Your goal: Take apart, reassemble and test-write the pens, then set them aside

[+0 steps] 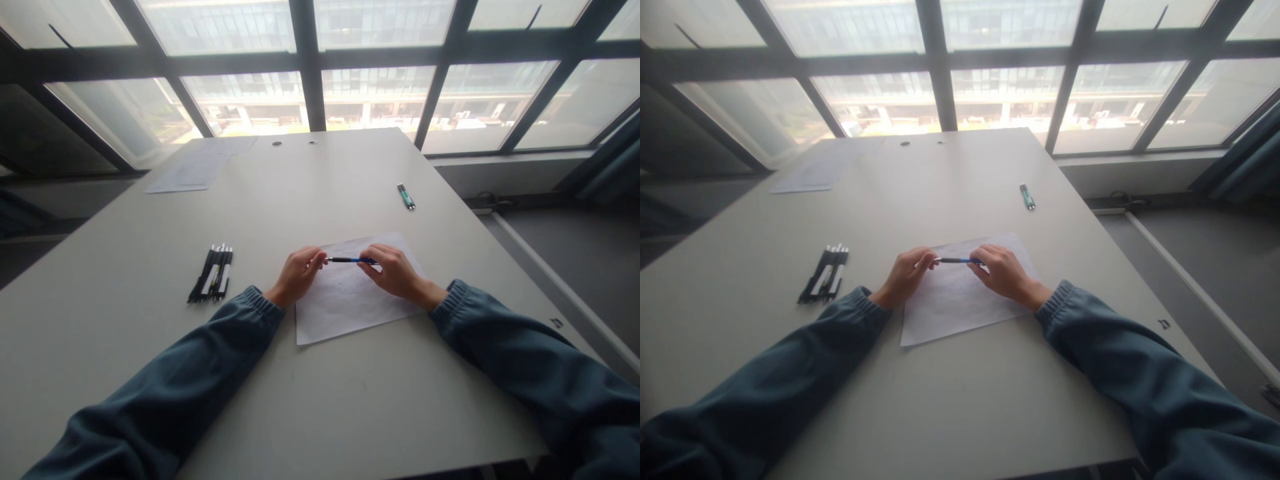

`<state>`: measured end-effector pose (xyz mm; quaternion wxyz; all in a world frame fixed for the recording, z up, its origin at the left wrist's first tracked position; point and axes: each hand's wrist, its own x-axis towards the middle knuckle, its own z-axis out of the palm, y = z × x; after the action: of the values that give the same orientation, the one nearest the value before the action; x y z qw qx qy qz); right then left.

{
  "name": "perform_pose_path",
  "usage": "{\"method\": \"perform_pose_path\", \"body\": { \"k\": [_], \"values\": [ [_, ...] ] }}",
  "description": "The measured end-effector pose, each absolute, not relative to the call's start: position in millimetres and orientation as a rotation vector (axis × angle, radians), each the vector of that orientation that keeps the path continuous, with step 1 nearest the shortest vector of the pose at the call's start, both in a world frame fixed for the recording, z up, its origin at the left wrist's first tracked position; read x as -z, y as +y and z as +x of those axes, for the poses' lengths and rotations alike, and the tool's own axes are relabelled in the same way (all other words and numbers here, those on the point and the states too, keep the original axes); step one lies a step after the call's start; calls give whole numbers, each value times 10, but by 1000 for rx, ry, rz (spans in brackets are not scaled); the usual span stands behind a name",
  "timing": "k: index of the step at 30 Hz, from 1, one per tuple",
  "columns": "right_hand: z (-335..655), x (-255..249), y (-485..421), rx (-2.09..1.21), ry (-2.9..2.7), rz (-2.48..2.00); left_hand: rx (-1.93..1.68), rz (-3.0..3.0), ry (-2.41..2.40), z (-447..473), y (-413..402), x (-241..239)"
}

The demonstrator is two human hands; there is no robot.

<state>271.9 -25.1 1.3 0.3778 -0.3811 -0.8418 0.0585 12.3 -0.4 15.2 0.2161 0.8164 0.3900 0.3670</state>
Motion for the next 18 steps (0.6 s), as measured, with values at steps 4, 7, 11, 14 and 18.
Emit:
{"method": "perform_pose_path", "body": {
  "k": [4,7,11,14,18],
  "values": [
    [2721,-5,-248,-141,-2167,-963,-973,2258,1061,120,-2,-143],
    [2727,-3,-245,-132,-2173,-956,-983,2270,1051,125,0,-132],
    [2731,2,-239,-121,-2179,-962,-1003,2295,1029,139,-12,-148],
    [2730,9,-235,-105,-2181,-970,-1030,2301,1012,146,-23,-166],
    [2736,13,-231,-86,-2201,-987,-1108,2312,1000,147,-14,-148]
  ]
}}
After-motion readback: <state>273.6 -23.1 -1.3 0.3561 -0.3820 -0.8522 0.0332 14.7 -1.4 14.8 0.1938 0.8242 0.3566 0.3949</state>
